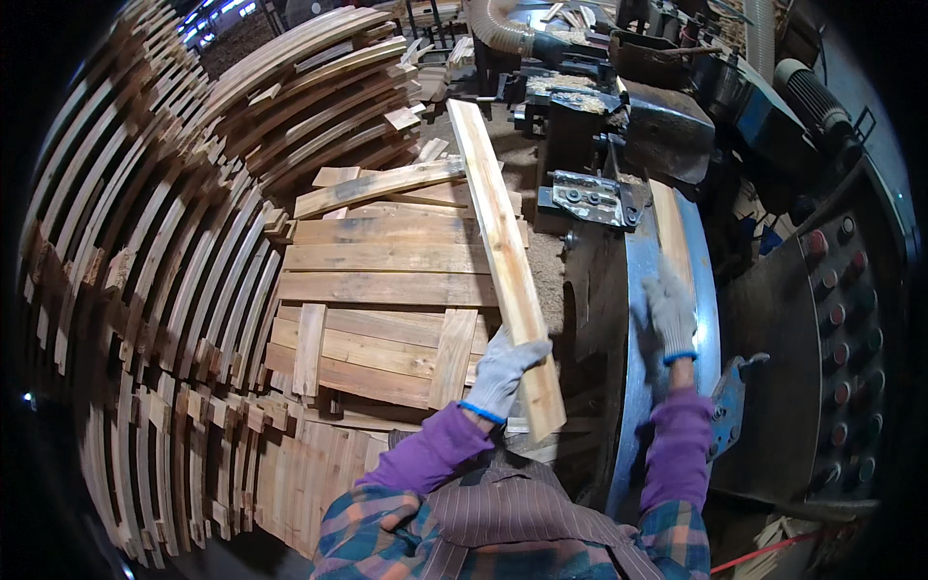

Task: The person repeatedly picks up wooden planks from a stack and feeds them into a large industrial woodworking machine. They wear gloves and a plaid shirt while handling the wood pieces one by one, moving them from a pile on the left to the machine's conveyor on the right.

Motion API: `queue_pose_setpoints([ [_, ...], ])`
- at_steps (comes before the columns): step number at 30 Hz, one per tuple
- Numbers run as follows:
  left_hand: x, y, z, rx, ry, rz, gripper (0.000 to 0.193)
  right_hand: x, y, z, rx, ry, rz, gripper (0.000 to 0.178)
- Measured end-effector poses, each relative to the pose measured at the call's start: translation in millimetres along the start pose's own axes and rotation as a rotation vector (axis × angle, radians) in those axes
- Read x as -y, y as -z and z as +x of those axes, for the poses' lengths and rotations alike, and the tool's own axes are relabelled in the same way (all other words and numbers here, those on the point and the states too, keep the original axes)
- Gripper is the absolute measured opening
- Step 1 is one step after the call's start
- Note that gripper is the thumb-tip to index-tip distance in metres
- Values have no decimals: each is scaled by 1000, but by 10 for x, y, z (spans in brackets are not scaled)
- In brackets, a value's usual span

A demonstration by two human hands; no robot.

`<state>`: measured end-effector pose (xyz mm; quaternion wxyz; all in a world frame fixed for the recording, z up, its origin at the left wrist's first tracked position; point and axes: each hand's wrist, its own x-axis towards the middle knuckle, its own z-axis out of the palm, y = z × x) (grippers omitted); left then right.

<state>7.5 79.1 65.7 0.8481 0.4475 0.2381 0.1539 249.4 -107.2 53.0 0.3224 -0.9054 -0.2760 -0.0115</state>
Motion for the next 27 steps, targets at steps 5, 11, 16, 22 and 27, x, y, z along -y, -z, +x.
queue_pose_setpoints([
  [5, 759, -379, -60, 373, -403, 279, 42, 1205, 382, -1512, 220, 179, 144, 83],
  [11, 893, 91, -2, 303, 208, -274, 34, 990, 831, -3130, 58, -385, -58, 83],
  [16, -5, 1605, 866, -725, -30, -391, 36, 621, 495, -3412, 21, -444, -478, 68],
  [22, -217, 2522, 1410, -826, 43, -597, 42, 161, 154, -1918, -125, -119, -535, 48],
  [27, -487, 2055, 920, -625, -127, 527, 40, -189, 82, -1618, -66, -72, -502, 43],
])
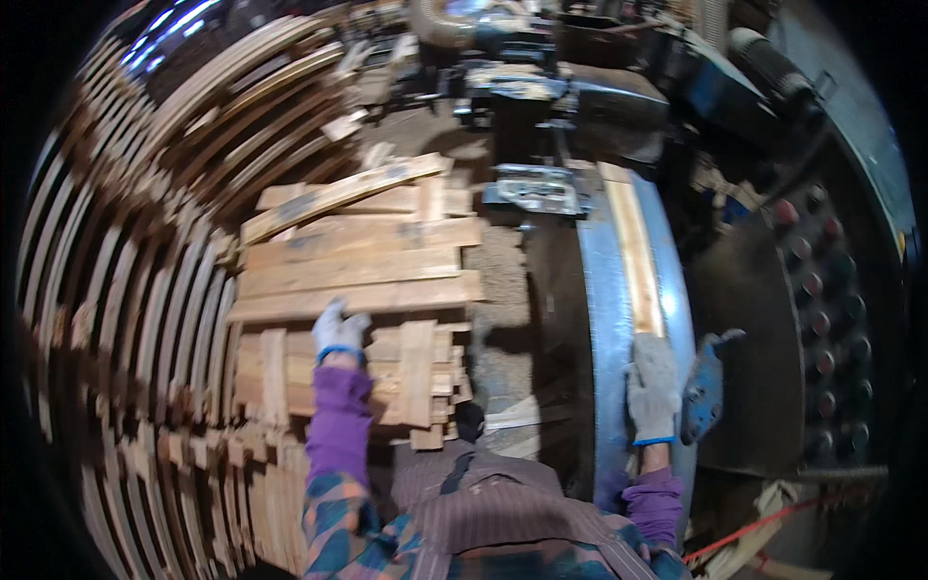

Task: The person repeatedly picks up wooden planks from a stack and feeds them into a large industrial woodworking machine. They wear gloves and a plaid shirt while handling the wood pieces one by one, moving them from a pile on the left to the machine's conveyor on the right.

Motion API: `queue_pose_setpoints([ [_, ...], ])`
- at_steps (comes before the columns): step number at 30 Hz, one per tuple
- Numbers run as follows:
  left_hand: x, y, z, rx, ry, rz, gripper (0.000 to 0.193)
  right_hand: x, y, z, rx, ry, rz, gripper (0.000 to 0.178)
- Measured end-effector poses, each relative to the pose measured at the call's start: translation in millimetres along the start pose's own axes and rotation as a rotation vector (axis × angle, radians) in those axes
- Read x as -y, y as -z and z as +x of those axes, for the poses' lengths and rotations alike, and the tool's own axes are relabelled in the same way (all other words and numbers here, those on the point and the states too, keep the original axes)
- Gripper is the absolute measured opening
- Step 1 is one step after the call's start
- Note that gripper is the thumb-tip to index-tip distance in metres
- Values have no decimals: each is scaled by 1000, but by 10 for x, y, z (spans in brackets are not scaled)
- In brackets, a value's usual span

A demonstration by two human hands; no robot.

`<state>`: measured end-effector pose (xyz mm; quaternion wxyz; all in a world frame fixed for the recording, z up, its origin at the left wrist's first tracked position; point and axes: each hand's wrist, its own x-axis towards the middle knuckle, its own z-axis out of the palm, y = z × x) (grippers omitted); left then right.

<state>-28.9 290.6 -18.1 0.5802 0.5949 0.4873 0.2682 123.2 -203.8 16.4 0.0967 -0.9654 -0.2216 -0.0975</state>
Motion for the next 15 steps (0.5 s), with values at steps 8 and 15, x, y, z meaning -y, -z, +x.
queue_pose_setpoints([
  [8, 379, 619, -550, -194, 251, -576, 20, 307, 940, -896, 213, 30, 121, 52],
  [15, -62, 427, -705, 16, 51, -554, 17, 203, 639, -449, -14, 60, 106, 49],
])
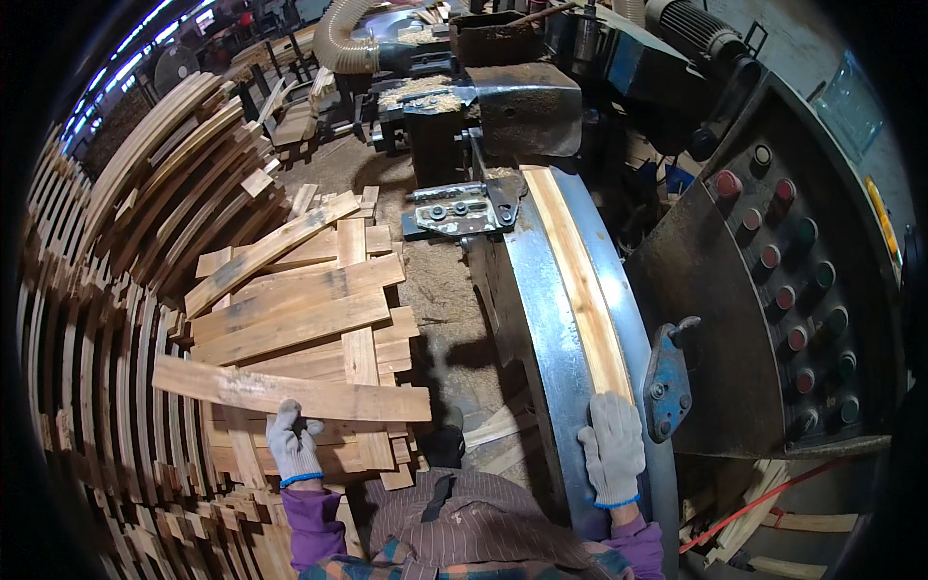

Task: The person repeatedly picks up wooden planks from a stack and feeds them into a large industrial woodworking machine. They wear gloves and a plaid shirt while handling the wood pieces one by one, moving them from a pile on the left to the machine's conveyor on the right.

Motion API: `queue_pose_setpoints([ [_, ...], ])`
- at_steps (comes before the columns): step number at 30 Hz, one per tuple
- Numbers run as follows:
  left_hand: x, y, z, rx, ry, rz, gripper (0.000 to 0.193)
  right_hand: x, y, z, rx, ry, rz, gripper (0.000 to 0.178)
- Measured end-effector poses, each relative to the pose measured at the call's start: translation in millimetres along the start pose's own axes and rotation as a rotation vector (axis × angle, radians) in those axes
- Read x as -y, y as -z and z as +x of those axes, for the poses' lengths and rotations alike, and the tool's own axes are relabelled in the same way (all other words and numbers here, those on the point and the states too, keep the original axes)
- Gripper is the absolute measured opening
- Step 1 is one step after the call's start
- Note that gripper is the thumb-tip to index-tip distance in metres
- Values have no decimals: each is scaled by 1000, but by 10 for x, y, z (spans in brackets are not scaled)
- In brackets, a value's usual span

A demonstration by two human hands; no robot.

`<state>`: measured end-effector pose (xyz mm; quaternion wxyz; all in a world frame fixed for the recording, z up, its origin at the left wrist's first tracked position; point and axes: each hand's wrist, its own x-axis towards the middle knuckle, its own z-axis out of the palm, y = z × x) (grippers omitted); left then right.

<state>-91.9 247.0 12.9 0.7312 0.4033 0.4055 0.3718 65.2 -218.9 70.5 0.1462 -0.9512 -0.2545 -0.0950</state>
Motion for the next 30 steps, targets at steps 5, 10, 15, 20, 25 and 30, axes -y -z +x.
queue_pose_setpoints([
  [5, -108, -442, -146, 159, 67, 8, 18, -79, -273, 592, -91, 40, 48, 49],
  [10, 171, -608, -155, 339, -60, 240, 18, -120, -564, 1359, -66, 53, 40, 49],
  [15, 386, -833, -48, 441, 91, 100, 24, -202, -922, 2149, -101, 95, 16, 44],
  [20, 167, -1572, -379, 621, 247, 36, 20, -312, -786, 2544, 33, -37, 192, 59],
  [25, 220, -1816, -705, 576, 185, 14, 10, 764, 265, 1199, 288, 182, 574, 76],
  [30, 514, -2209, -1389, 921, 431, -263, 6, 618, 604, -359, 310, -108, 391, 77],
])
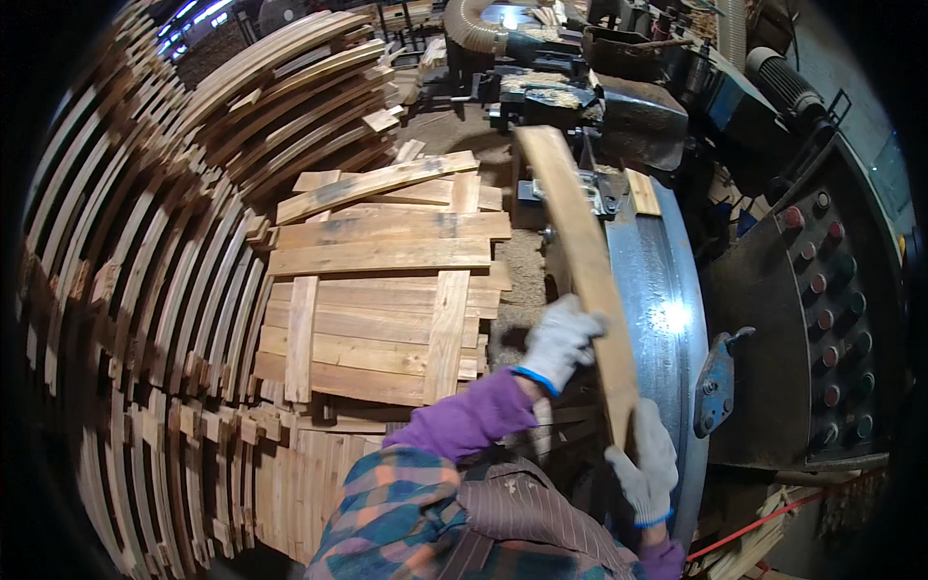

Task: The person repeatedly picks up wooden planks from a stack and feeds them into a large industrial woodworking machine. They wear gloves and a plaid shirt while handling the wood pieces one by one, moving them from a pile on the left to the machine's conveyor on the right.

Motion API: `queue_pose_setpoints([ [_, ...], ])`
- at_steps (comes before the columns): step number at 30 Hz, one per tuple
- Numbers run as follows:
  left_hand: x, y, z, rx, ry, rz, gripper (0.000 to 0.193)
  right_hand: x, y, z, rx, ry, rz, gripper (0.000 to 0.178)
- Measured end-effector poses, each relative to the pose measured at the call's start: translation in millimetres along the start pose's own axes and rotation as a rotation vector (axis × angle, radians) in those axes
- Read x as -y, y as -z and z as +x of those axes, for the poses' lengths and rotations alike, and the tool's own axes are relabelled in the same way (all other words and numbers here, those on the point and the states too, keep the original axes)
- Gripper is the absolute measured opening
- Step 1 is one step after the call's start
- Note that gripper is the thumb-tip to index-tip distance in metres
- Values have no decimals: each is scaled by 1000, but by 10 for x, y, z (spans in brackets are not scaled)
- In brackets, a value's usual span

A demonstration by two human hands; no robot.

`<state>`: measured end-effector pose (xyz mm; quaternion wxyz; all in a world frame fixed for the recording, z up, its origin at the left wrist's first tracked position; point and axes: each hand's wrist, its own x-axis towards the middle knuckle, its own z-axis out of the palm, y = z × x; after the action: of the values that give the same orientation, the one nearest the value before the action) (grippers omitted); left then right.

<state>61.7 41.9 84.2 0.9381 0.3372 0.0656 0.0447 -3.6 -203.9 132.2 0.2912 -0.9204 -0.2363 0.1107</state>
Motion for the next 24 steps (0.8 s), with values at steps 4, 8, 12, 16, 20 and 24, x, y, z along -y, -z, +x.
queue_pose_setpoints([
  [4, 385, -499, -119, -276, 344, 267, 14, -144, -160, -425, -202, -38, -315, 77],
  [8, 777, -343, -40, -141, 500, 283, 15, -405, -311, -920, -143, -354, -267, 80],
  [12, 551, -444, 137, 21, 630, 440, 21, -199, -316, -876, -78, -507, -274, 78],
  [16, 73, 402, 715, 108, -52, 1245, 58, -306, -388, -696, -40, -547, -340, 79],
  [20, -1666, 1810, 1335, -544, -320, 2233, 82, -214, -412, 112, -143, -622, -505, 74],
  [24, -3083, 2428, 1422, -902, 221, 2411, 96, -585, -587, 1051, -364, -279, -775, 70],
])
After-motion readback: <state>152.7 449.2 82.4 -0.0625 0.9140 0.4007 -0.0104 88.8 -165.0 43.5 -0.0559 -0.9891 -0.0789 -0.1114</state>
